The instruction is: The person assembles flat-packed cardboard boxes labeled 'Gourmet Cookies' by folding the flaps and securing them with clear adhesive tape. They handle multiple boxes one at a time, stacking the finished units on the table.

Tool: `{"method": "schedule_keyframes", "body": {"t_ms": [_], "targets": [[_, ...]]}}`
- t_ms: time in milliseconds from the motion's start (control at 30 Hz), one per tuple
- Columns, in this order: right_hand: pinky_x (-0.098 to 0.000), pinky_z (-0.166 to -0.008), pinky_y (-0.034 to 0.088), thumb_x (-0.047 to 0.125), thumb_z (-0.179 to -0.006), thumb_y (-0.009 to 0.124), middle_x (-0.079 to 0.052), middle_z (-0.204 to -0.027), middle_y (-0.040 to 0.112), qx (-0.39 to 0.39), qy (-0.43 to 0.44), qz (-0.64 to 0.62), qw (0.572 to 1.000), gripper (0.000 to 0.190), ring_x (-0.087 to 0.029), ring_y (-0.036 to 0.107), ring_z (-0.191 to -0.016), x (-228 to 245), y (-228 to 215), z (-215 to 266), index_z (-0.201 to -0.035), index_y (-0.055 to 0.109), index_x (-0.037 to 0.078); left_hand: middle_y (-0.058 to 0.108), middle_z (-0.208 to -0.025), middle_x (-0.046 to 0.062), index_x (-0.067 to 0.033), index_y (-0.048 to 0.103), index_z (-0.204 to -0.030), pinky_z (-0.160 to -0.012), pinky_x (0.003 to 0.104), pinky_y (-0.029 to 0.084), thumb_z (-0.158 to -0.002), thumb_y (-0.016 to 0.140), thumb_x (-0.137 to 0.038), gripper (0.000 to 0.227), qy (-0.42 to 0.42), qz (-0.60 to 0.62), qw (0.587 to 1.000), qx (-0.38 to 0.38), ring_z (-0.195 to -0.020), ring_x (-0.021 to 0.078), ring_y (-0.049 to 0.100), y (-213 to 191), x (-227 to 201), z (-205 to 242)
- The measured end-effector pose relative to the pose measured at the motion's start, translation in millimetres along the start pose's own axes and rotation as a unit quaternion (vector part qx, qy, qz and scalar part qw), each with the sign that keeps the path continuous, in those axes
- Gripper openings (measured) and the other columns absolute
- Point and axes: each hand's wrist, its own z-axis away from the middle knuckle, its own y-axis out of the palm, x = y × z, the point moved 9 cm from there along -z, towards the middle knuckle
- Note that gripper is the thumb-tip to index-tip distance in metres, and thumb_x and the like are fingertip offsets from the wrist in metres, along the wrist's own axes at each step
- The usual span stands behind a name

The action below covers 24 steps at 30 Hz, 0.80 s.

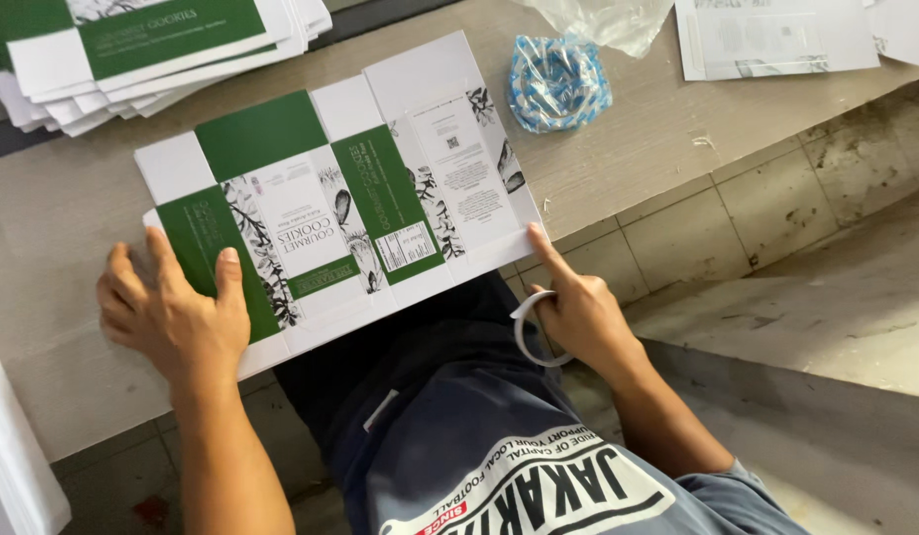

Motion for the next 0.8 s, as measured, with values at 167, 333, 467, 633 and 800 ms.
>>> {"method": "schedule_keyframes", "body": {"t_ms": [167,333,467,633,800], "targets": [[-0.0399,-0.059,0.042,0.019,-0.094,0.068,-0.011,-0.056,0.052,-0.092,-0.049,-0.016,0.994,0.066,-0.031,0.043,-0.05,6,-19,4,-0.156,0.044,0.018,0.055,-0.141,0.041,0.0166,0.052,-0.144,-0.107,0.064,0.036,-0.104,0.076,-0.019,0.059,0.052,0.133,0.988,-0.056,-0.128,0.0566,0.05,13,39,8],[-0.0454,-0.073,0.054,0.015,-0.094,0.07,-0.01,-0.1,0.074,-0.139,-0.19,-0.031,0.971,0.052,-0.034,0.068,-0.084,70,-46,-25,-0.144,0.057,0.014,0.052,-0.141,0.042,0.0183,0.049,-0.146,-0.108,0.063,0.036,-0.097,0.075,-0.028,0.072,0.021,0.14,0.99,0.007,-0.129,0.0583,0.048,-14,9,19],[-0.0612,-0.086,0.056,0.017,-0.09,0.071,-0.019,-0.144,0.056,-0.135,-0.193,0.053,0.97,0.063,-0.048,0.063,-0.119,118,-50,-96,-0.148,0.048,0.008,0.051,-0.147,0.032,0.012,0.053,-0.147,-0.1,0.066,0.036,-0.09,0.074,-0.05,0.087,0.0,0.034,0.999,0.006,-0.131,0.0545,0.046,-5,-1,33],[-0.0616,-0.087,0.058,0.013,-0.093,0.064,-0.03,-0.157,0.041,-0.066,-0.096,0.131,0.984,0.06,-0.05,0.065,-0.117,121,-30,-158,-0.149,0.05,-0.004,0.046,-0.154,0.025,0.0079,0.056,-0.147,-0.101,0.066,0.032,-0.092,0.067,-0.062,0.09,-0.021,0.026,0.999,0.03,-0.136,0.0503,0.041,1,2,35],[-0.0604,-0.077,0.061,0.001,-0.084,0.054,-0.035,-0.157,0.037,-0.048,-0.087,0.179,0.979,0.067,-0.047,0.073,-0.097,147,-9,-153,-0.151,0.051,0.0,0.045,-0.154,0.026,0.0085,0.056,-0.147,-0.103,0.064,0.029,-0.095,0.063,-0.064,0.089,-0.016,0.027,0.999,0.03,-0.137,0.0494,0.038,0,0,36]]}}
